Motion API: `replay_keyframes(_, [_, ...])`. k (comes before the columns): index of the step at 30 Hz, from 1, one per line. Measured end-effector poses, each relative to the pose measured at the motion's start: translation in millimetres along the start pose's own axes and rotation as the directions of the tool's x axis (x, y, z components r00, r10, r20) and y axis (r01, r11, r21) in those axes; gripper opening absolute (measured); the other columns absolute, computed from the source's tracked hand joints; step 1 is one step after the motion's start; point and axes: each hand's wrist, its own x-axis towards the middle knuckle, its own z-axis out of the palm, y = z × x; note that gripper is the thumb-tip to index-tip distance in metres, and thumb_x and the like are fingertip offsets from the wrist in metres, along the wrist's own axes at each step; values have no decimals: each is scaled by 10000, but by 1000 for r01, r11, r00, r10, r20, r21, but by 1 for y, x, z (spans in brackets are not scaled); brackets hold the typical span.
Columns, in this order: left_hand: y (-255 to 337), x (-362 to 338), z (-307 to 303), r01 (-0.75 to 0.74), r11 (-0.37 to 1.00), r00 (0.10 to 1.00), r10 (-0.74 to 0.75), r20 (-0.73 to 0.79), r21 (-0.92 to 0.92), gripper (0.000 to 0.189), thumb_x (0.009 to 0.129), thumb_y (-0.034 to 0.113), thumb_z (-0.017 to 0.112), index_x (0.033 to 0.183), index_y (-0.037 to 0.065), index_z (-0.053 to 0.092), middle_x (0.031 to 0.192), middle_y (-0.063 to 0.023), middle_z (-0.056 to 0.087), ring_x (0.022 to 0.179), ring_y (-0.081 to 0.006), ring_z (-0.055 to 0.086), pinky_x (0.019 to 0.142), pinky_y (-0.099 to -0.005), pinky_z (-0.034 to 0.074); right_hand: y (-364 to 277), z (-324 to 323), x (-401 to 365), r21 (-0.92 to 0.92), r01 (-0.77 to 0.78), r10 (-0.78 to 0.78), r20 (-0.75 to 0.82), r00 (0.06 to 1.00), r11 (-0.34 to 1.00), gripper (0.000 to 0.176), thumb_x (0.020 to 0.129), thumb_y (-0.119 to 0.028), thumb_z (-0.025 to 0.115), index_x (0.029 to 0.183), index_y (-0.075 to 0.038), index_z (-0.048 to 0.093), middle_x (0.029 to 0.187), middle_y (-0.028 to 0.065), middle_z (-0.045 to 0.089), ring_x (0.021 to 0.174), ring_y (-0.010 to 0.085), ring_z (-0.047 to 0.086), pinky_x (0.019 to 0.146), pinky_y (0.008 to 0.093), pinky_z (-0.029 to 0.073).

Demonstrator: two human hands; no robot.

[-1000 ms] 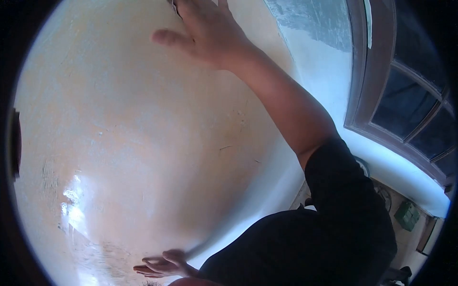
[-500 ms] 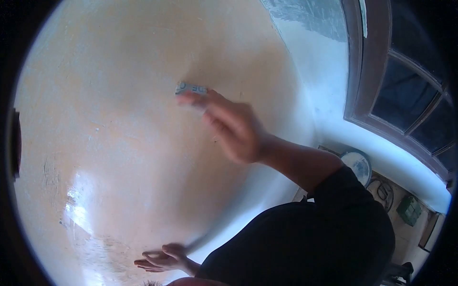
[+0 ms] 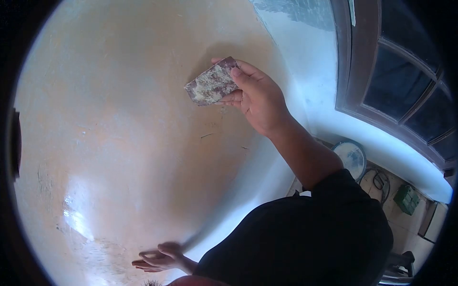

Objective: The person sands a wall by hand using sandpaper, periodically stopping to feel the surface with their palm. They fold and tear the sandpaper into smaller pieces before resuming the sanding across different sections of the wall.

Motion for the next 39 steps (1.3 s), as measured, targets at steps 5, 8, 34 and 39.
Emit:
replay_keyframes(5, [-2,-2,3,11,1000,1000,-11,7,10,606,929,531,417,1370,116,402,1504,-204,268,1401,-358,240,1111,-565,162,5,-3,-2,-54,15,-15,5,1000,998,399,1002,-194,379,1324,39,421,1267,125,538,1090,230,599,928,394,495])
replay_keyframes(8, [3,3,-3,16,1000,1000,-16,11,11,610,927,545,406,1372,127,402,1505,-198,270,1402,-357,238,1107,-573,161,3,-9,-5,-60,-10,10,3,1000,998,399,1000,-195,392,1318,42,426,1270,124,536,1090,223,594,927,391,494])
replay_keyframes(34, [96,52,-29,70,-69,948,314,45,-995,249,680,32,772,902,74,669,869,-69,666,776,-231,622,683,-321,462,44,85,-156,-489,-95,65,-78,995,867,147,923,-81,571,996,38,619,882,50,647,795,92,598,704,245,490])
replay_keyframes(39, [83,46,-36,398,-179,896,288,339,-900,286,712,82,786,980,41,693,900,-79,692,789,-222,605,721,-326,469,46,118,-205,-602,-147,142,-56,988,785,138,912,-34,563,1013,44,616,937,76,662,876,94,602,790,254,474])
